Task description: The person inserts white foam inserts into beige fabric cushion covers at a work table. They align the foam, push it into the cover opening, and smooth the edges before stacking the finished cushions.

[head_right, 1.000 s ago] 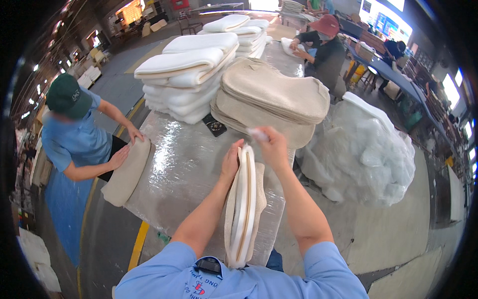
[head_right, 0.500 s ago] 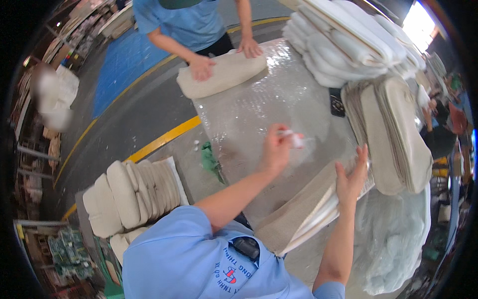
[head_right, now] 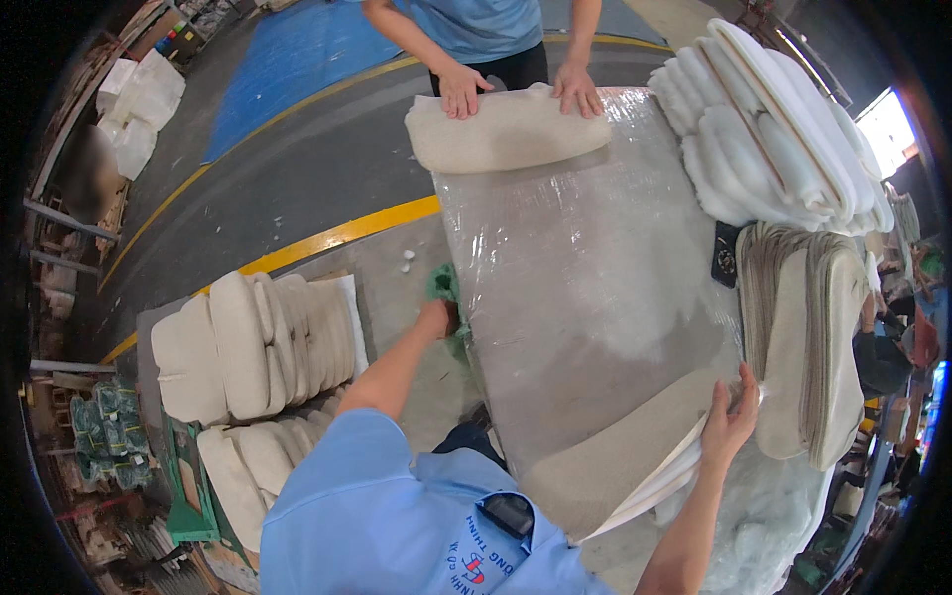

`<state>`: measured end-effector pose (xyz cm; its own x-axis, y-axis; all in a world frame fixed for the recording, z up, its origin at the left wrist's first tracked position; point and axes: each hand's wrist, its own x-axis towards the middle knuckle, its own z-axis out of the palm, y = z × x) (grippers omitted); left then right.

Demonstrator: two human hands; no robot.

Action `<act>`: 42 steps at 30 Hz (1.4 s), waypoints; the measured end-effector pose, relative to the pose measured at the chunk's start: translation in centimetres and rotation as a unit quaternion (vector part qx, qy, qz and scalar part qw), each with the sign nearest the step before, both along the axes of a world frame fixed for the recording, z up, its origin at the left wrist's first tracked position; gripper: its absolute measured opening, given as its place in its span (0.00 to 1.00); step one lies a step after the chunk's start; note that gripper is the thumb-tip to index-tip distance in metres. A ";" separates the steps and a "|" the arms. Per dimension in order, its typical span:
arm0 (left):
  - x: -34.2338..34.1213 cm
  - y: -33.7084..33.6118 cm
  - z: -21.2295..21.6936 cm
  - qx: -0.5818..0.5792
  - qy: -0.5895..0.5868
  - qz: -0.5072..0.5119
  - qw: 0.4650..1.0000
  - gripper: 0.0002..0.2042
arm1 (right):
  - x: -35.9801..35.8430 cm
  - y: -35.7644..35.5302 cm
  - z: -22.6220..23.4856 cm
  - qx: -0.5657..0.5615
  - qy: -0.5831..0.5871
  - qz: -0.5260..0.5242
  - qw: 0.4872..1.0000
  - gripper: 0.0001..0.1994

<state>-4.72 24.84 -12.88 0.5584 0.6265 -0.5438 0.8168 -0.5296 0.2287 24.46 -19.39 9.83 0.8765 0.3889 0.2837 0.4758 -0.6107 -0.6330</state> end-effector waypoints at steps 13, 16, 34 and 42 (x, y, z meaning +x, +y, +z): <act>7.3 -2.9 4.4 -0.425 -0.329 0.409 0.737 0.15 | 0.1 -0.6 1.1 0.017 -0.189 -0.033 0.981 0.10; 4.6 -1.6 5.6 -0.361 -0.257 0.362 0.820 0.15 | -0.8 -0.6 1.4 0.073 -0.147 -0.027 0.986 0.08; 27.2 -26.5 20.4 -0.576 -0.178 -0.045 0.796 0.30 | 11.8 -9.8 -1.9 0.249 0.560 -0.158 0.774 0.20; 34.0 -33.3 21.9 -0.609 -0.288 -0.095 0.733 0.14 | 14.5 -10.0 1.0 0.187 0.559 0.016 0.807 0.13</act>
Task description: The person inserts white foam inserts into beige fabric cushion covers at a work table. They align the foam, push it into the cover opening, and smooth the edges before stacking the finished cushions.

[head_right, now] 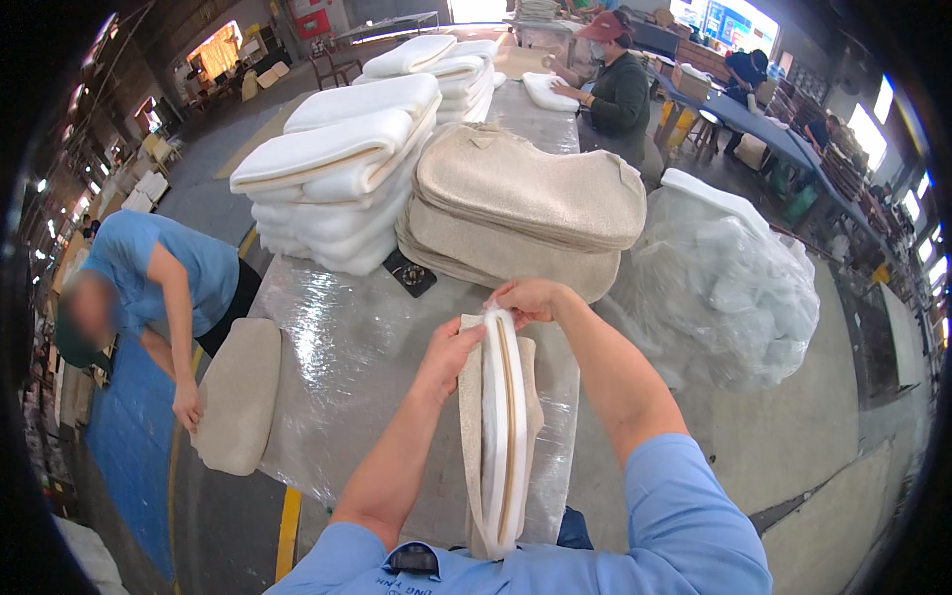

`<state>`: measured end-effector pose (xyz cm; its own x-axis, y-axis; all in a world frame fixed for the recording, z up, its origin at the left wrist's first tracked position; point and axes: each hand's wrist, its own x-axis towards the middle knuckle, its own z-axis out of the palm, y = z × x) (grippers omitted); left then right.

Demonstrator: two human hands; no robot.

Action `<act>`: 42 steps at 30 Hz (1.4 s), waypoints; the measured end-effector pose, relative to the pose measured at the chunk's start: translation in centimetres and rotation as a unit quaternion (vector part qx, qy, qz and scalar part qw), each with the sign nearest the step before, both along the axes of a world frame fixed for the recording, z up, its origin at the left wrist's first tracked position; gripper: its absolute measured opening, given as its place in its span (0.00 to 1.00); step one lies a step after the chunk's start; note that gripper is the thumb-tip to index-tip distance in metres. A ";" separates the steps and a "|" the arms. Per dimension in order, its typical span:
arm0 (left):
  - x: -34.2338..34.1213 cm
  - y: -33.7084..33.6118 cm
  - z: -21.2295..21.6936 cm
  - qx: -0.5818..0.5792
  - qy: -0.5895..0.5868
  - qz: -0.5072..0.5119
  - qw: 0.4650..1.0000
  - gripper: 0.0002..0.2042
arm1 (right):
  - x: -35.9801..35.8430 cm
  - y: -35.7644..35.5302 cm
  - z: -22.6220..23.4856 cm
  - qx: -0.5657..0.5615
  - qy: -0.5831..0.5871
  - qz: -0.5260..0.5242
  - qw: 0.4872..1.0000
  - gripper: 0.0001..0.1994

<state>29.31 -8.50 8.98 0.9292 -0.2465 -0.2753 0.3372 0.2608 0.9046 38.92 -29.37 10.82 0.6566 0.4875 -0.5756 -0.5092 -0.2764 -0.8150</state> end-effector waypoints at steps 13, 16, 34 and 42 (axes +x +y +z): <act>-1.7 -4.1 -0.8 0.232 -0.197 0.293 0.906 0.13 | 3.0 0.5 2.8 -0.023 0.021 0.191 0.981 0.19; -1.2 -2.6 -1.7 0.185 -0.158 0.324 0.914 0.13 | 2.6 2.6 4.6 -0.058 -0.060 0.249 0.965 0.20; -0.1 -0.1 -1.6 0.196 -0.065 0.251 0.946 0.16 | 0.5 3.9 -0.7 0.028 -0.108 -0.035 0.993 0.08; 0.7 1.1 -2.7 0.304 -0.101 0.243 0.916 0.21 | -4.8 12.8 -3.2 -0.094 -0.304 -0.326 0.890 0.12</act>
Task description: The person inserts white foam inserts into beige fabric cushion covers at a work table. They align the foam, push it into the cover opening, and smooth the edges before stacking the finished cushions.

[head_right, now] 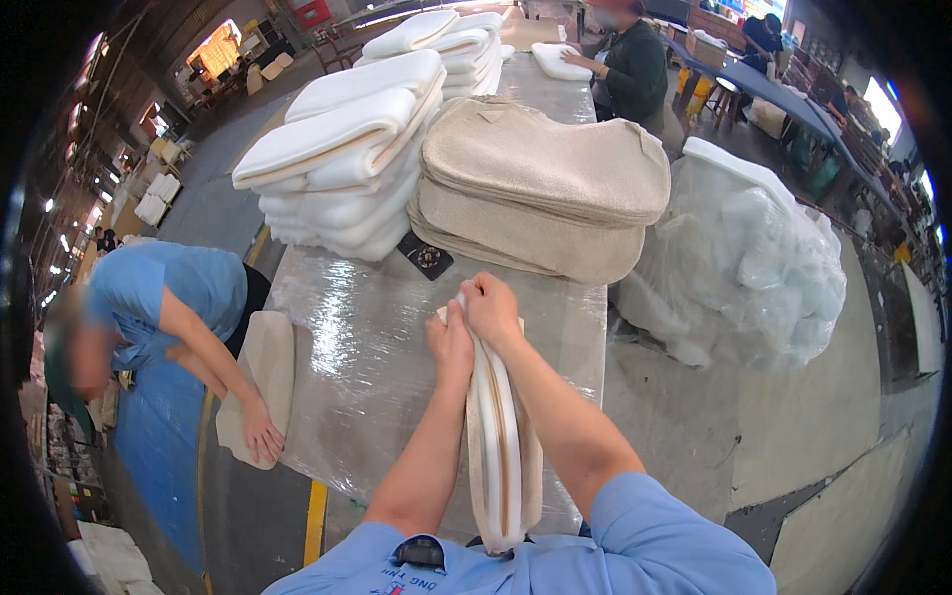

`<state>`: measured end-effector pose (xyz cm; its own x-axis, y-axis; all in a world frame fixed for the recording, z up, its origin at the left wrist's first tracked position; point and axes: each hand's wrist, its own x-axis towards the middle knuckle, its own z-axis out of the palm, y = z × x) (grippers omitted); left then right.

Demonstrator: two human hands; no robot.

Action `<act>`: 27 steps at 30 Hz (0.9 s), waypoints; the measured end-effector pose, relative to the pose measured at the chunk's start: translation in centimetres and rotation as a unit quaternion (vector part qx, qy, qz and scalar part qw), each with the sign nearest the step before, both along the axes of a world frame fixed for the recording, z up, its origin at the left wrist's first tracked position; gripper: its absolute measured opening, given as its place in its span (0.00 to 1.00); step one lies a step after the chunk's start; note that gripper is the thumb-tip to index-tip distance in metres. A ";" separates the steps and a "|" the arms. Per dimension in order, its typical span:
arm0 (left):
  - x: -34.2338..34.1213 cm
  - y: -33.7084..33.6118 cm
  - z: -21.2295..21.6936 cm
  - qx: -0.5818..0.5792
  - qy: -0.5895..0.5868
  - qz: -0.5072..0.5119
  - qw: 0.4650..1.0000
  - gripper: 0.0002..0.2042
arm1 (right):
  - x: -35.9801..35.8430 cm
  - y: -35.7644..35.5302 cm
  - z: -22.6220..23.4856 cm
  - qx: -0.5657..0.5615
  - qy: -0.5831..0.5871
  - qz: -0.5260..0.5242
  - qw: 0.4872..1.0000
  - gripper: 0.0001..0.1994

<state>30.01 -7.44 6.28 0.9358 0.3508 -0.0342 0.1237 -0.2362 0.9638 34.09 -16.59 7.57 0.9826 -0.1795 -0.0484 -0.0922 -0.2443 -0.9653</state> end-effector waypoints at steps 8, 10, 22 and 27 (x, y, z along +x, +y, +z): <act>-0.1 0.5 2.0 0.095 -0.062 0.033 0.993 0.17 | -2.3 1.7 -0.9 0.118 -0.051 -0.032 0.991 0.10; 0.3 0.5 1.2 0.129 -0.097 0.030 0.986 0.15 | -2.2 1.8 -1.8 0.156 -0.066 -0.047 0.984 0.09; -0.9 0.8 0.8 -0.063 -0.148 0.024 0.987 0.09 | -3.6 1.4 -2.0 0.151 -0.209 -0.010 0.966 0.02; -2.4 1.2 0.9 -0.072 -0.195 -0.005 0.978 0.07 | -4.4 0.8 -1.7 0.111 -0.258 0.009 0.960 0.01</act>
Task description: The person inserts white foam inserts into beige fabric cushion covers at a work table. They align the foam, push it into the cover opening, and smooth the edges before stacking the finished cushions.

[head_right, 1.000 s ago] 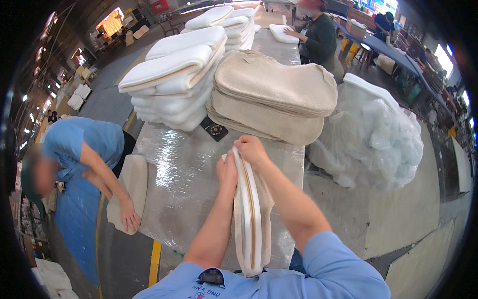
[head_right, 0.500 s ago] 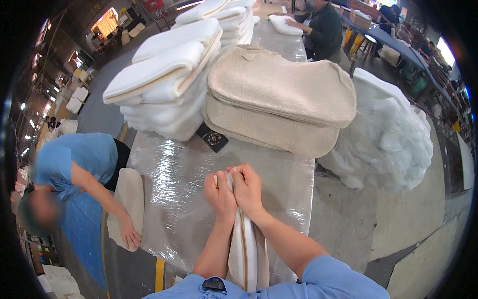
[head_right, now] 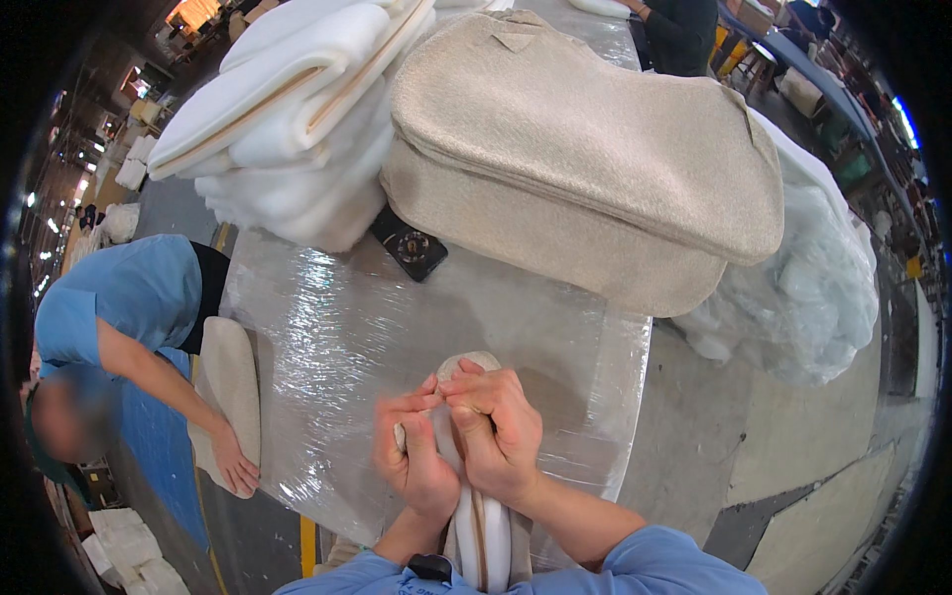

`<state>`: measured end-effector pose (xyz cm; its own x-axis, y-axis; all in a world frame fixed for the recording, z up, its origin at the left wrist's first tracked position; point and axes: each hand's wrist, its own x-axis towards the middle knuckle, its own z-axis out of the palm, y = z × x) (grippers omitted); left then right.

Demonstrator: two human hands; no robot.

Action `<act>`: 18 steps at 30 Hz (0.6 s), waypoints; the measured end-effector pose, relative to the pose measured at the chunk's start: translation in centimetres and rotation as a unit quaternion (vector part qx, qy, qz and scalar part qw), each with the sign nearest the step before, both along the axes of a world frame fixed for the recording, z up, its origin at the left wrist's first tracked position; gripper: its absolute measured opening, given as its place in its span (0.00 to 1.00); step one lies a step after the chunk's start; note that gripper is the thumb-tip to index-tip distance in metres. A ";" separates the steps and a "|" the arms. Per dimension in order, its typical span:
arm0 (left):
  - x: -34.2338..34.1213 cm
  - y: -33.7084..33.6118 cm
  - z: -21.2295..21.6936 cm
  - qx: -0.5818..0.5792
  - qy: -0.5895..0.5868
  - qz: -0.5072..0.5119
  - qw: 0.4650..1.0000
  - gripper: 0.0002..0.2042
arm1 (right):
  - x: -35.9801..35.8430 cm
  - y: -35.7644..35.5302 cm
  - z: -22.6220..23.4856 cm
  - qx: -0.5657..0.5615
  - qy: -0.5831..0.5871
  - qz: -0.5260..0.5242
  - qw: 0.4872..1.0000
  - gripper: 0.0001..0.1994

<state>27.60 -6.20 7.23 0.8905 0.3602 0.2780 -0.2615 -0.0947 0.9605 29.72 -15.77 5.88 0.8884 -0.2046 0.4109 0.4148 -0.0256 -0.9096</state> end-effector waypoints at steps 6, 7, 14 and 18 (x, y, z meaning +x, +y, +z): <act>0.3 0.7 3.0 0.189 0.046 -0.058 0.979 0.04 | 0.7 -2.8 0.2 -0.089 -0.019 0.028 0.995 0.01; 0.2 1.2 3.6 0.226 0.063 -0.072 0.969 0.05 | 1.2 -3.6 0.3 -0.119 -0.021 0.045 0.992 0.01; 1.2 1.9 6.0 0.329 -0.010 -0.111 0.938 0.06 | 5.2 -6.9 5.3 -0.256 -0.047 0.242 0.935 0.11; 1.5 1.9 6.9 0.300 0.016 -0.149 0.942 0.08 | 5.0 -7.5 6.2 -0.232 0.049 0.254 0.938 0.11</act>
<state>29.14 -4.31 14.17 0.9384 -0.1199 0.3242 -0.3346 -0.5504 0.7650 34.68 -23.25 12.07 0.8608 0.4359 0.2628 0.3959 -0.2489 -0.8839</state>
